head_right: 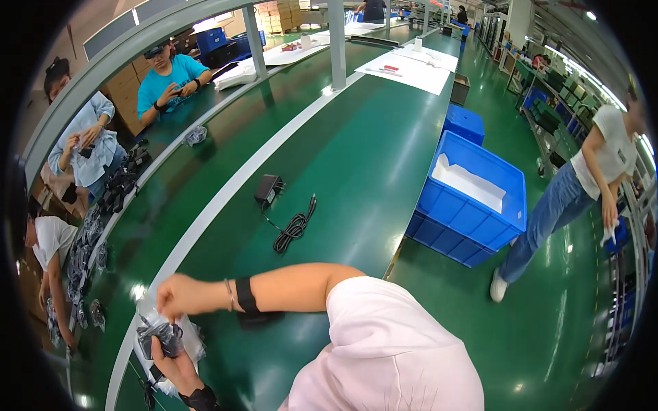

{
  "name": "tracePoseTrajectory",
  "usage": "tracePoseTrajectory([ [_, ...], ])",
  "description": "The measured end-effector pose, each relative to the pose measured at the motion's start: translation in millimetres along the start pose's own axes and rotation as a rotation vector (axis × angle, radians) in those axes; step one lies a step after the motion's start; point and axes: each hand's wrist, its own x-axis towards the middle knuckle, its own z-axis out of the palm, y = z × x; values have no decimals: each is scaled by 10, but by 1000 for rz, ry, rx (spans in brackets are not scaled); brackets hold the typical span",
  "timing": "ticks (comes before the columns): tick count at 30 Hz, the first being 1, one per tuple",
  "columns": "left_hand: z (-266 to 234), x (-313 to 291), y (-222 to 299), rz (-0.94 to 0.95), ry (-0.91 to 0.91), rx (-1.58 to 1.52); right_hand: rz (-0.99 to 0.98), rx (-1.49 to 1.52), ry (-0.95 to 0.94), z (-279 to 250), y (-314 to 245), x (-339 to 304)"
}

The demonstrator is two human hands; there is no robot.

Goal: The person picks up a power adapter, wraps its cord around the body, and slides it into a plastic bag before repeating the process.

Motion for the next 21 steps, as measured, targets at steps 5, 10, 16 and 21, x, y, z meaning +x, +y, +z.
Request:
tracePoseTrajectory([
  [5,224,5,20,32,31,-48,-380,-363,170,-266,-486,16],
  [10,-135,70,102,112,226,-117,-458,36,486,-709,-631,133],
  [16,561,-133,-85,138,-104,-125,126,-134,-383,-310,135,59],
  [21,541,-30,-371,118,-17,-106,151,503,-222,-66,272,-136],
])
